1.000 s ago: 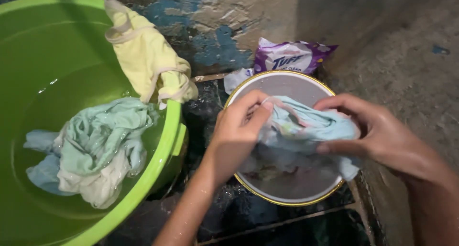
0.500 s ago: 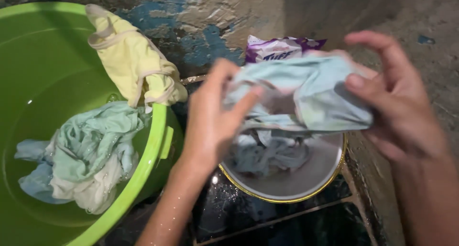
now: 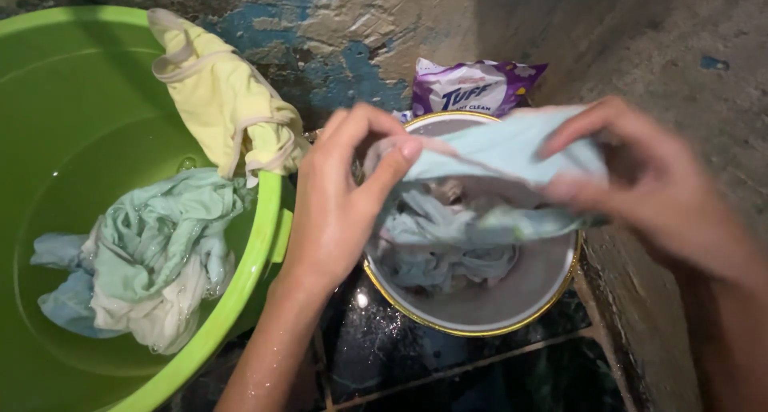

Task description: The person is hand washing clothes in a green bucket and then applying liquid soap to specific stained areas.

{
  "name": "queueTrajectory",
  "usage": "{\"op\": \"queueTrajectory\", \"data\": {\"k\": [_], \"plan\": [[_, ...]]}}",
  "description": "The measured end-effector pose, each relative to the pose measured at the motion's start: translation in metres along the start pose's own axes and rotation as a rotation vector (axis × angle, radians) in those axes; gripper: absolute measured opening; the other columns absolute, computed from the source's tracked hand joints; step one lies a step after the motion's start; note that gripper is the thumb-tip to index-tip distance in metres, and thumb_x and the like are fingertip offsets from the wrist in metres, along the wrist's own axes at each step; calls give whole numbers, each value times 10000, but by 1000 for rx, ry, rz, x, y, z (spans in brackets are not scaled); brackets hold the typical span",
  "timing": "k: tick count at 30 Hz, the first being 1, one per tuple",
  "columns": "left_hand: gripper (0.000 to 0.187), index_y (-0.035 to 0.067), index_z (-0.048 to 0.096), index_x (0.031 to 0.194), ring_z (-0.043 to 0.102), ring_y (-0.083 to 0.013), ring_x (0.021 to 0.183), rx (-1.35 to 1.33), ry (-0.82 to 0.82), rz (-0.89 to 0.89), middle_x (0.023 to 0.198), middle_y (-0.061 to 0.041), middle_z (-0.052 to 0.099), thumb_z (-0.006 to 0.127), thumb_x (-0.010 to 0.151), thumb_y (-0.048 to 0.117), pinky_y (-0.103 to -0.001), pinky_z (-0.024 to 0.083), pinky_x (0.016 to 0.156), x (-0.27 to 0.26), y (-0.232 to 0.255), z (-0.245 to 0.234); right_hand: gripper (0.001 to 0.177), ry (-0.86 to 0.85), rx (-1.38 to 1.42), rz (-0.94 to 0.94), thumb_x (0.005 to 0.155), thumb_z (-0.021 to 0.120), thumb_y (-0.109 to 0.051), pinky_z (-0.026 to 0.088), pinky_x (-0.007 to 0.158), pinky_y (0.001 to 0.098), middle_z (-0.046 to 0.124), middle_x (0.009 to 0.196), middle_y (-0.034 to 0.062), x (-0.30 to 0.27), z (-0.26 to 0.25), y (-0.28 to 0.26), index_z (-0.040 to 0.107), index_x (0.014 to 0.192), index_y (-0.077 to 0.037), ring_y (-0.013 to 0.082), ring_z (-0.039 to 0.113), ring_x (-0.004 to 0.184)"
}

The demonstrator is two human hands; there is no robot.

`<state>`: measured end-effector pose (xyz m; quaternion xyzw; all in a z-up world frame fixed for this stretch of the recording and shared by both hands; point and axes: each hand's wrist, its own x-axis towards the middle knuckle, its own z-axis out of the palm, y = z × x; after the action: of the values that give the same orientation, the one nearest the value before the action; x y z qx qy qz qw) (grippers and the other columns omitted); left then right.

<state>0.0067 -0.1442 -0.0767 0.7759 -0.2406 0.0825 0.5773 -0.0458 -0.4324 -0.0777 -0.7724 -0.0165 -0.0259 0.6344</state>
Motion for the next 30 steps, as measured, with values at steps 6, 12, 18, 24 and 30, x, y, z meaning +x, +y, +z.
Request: {"op": "queueTrajectory", "data": {"k": [6, 12, 18, 24, 30], "plan": [[230, 32, 513, 1119, 627, -169, 799, -124, 71, -106, 874, -81, 655, 563, 1092, 254, -330, 519, 729, -2, -1, 10, 316, -29, -755, -274, 751, 857, -199, 529, 1020, 411, 467, 1321, 137, 10, 29, 1, 705, 1005, -90, 284, 500, 1275], [215, 67, 456, 1151, 617, -163, 676, 58, 144, -189, 788, -98, 616, 467, 1113, 278, -381, 481, 604, 4, 2, 4, 174, 104, -147, 101, 932, 630, -89, 576, 853, 332, 630, 1109, 126, 24, 31, -17, 695, 1090, -54, 224, 633, 1020], [203, 70, 453, 1189, 572, -186, 638, 126, 146, -154, 729, -127, 554, 476, 1139, 266, -381, 453, 608, 0, -2, -3, 167, 129, 108, 351, 1010, 607, -109, 553, 605, 319, 679, 922, 97, 25, 20, -4, 656, 1146, -27, 170, 650, 783], [224, 91, 451, 1174, 596, -117, 805, -399, -61, -210, 850, -58, 669, 613, 1034, 158, -310, 469, 686, 1, -10, -14, 144, 161, 172, 251, 988, 627, -76, 531, 663, 298, 671, 968, 77, 22, 16, -10, 655, 1124, -41, 140, 633, 813], [299, 92, 535, 1048, 661, -181, 888, 198, 28, -154, 942, -52, 669, 729, 842, -6, -352, 563, 705, -1, -11, -3, 116, -101, 165, -105, 909, 680, -38, 583, 871, 331, 658, 1107, 49, 2, -1, -6, 676, 1025, -47, 170, 657, 980]]}}
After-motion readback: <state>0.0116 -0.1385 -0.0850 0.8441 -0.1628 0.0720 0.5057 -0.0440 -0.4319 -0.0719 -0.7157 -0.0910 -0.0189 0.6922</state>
